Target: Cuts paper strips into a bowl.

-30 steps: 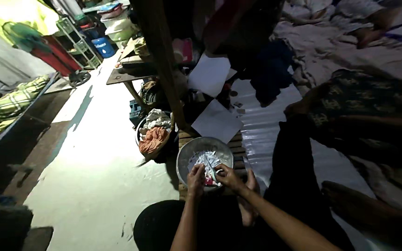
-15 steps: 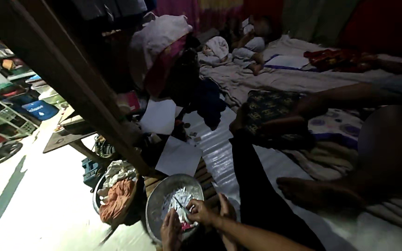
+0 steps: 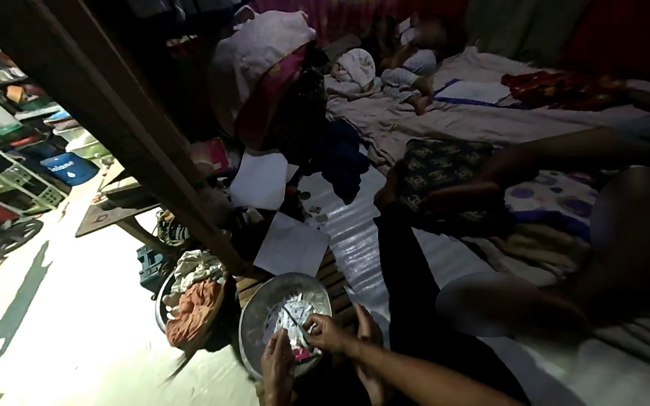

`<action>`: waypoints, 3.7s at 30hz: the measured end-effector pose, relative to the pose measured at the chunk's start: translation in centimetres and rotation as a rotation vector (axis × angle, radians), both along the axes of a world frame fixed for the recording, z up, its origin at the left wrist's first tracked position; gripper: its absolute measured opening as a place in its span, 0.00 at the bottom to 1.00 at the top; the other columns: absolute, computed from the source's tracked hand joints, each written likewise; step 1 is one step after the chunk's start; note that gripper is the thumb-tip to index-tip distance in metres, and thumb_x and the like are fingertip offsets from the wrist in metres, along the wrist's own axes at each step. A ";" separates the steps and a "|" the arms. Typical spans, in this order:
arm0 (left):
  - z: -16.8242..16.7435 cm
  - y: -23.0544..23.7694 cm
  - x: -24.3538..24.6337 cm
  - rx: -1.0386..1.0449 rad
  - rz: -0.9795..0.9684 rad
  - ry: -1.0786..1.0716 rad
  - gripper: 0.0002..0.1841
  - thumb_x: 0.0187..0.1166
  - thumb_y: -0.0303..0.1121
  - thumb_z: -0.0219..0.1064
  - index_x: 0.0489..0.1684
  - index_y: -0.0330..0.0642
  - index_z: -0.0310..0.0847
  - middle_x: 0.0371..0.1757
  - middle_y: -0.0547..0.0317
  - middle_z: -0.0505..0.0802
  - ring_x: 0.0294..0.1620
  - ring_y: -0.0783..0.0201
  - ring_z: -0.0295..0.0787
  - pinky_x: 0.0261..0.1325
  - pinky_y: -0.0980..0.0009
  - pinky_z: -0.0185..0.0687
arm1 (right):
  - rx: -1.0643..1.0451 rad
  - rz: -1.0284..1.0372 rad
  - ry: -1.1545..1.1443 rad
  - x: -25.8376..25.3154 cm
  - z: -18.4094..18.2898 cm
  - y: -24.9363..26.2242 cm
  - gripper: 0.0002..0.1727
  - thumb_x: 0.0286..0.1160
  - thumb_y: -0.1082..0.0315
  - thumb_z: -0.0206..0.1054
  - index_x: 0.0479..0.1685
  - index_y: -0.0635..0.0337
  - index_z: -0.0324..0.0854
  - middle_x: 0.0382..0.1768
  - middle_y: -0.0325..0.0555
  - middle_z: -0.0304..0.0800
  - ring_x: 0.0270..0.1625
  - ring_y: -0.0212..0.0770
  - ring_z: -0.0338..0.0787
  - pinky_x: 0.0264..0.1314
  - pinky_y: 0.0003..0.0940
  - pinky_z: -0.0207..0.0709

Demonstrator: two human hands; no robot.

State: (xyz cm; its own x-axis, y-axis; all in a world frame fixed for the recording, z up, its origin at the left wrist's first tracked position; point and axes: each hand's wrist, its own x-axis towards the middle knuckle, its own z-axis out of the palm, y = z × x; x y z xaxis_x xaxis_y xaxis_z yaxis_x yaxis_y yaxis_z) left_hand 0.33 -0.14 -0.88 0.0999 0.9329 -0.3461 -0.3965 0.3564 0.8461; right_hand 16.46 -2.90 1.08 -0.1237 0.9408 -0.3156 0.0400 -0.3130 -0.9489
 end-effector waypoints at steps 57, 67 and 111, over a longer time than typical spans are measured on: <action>1.2 0.5 0.5 -0.044 0.092 -0.013 0.07 0.86 0.23 0.59 0.38 0.36 0.81 0.19 0.68 0.80 0.12 0.81 0.66 0.16 0.86 0.63 | 0.006 0.070 -0.047 -0.4 0.5 -1.1 0.16 0.76 0.72 0.67 0.59 0.70 0.75 0.33 0.41 0.86 0.27 0.24 0.80 0.33 0.22 0.75; 1.7 0.3 0.8 -0.070 0.012 0.016 0.05 0.86 0.24 0.60 0.39 0.36 0.81 0.20 0.68 0.80 0.13 0.80 0.67 0.17 0.84 0.66 | 0.043 0.013 -0.046 -0.4 0.7 -0.7 0.16 0.75 0.72 0.69 0.57 0.71 0.77 0.34 0.42 0.88 0.28 0.25 0.83 0.37 0.23 0.78; 1.2 0.1 0.8 -0.034 -0.011 -0.025 0.06 0.87 0.26 0.60 0.39 0.36 0.81 0.20 0.67 0.81 0.12 0.80 0.67 0.16 0.85 0.65 | 0.132 -0.065 0.047 -0.1 0.2 -0.4 0.13 0.71 0.77 0.66 0.52 0.69 0.75 0.27 0.37 0.89 0.24 0.24 0.84 0.33 0.20 0.80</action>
State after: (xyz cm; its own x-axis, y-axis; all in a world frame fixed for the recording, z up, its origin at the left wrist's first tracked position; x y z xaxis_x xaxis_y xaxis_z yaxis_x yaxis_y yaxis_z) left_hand 1.14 -0.03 0.34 0.1191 0.9196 -0.3744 -0.4135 0.3888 0.8233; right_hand 16.35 -3.27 1.27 -0.0728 0.9802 -0.1843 -0.0214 -0.1863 -0.9823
